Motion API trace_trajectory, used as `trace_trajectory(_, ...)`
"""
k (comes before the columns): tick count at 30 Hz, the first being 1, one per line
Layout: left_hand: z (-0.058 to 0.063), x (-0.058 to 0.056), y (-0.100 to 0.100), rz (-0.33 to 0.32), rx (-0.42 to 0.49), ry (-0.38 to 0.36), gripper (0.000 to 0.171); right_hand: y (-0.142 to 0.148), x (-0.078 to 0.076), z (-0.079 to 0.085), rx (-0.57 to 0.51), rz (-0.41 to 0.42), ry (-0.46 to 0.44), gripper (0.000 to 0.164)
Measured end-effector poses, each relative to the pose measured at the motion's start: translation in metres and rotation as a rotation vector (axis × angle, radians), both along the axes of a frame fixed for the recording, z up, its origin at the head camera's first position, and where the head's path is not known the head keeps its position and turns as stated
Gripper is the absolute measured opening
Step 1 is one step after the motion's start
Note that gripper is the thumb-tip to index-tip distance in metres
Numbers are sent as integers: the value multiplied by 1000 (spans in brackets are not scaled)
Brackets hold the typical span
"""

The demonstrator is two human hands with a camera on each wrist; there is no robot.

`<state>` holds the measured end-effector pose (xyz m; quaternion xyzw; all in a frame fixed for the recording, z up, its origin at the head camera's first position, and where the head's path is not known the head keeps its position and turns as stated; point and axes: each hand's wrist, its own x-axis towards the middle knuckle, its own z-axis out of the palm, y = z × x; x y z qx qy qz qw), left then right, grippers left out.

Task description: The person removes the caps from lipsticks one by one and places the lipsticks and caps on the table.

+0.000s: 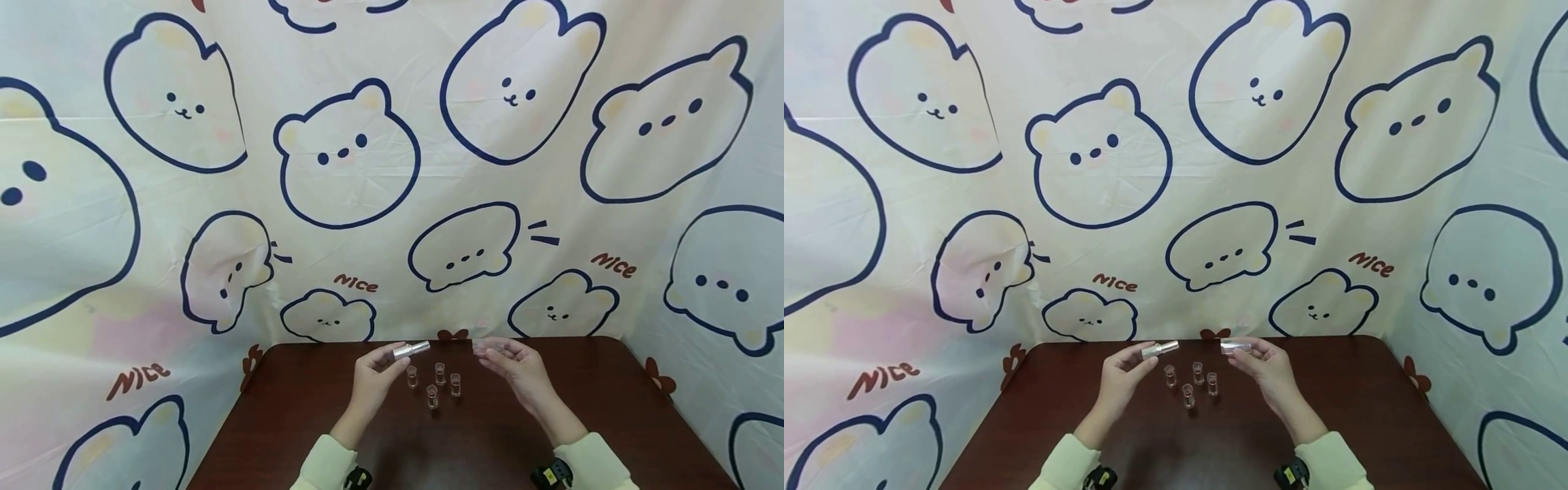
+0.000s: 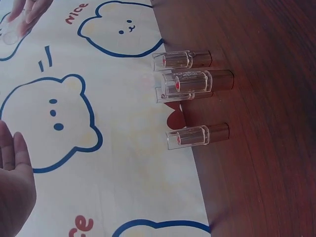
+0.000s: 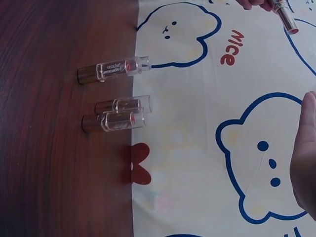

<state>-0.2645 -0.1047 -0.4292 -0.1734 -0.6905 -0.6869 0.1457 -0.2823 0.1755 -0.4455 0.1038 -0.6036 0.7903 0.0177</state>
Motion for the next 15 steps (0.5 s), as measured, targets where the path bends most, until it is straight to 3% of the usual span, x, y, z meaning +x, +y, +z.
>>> trace_trajectory(7,-3,-1,-3,7,10,34,20,13,1,-2,15,-27,-10,27)
trace_trajectory(15,-5,-1,-8,24,39,-40,21,31,1,-4,39,-58,-35,34)
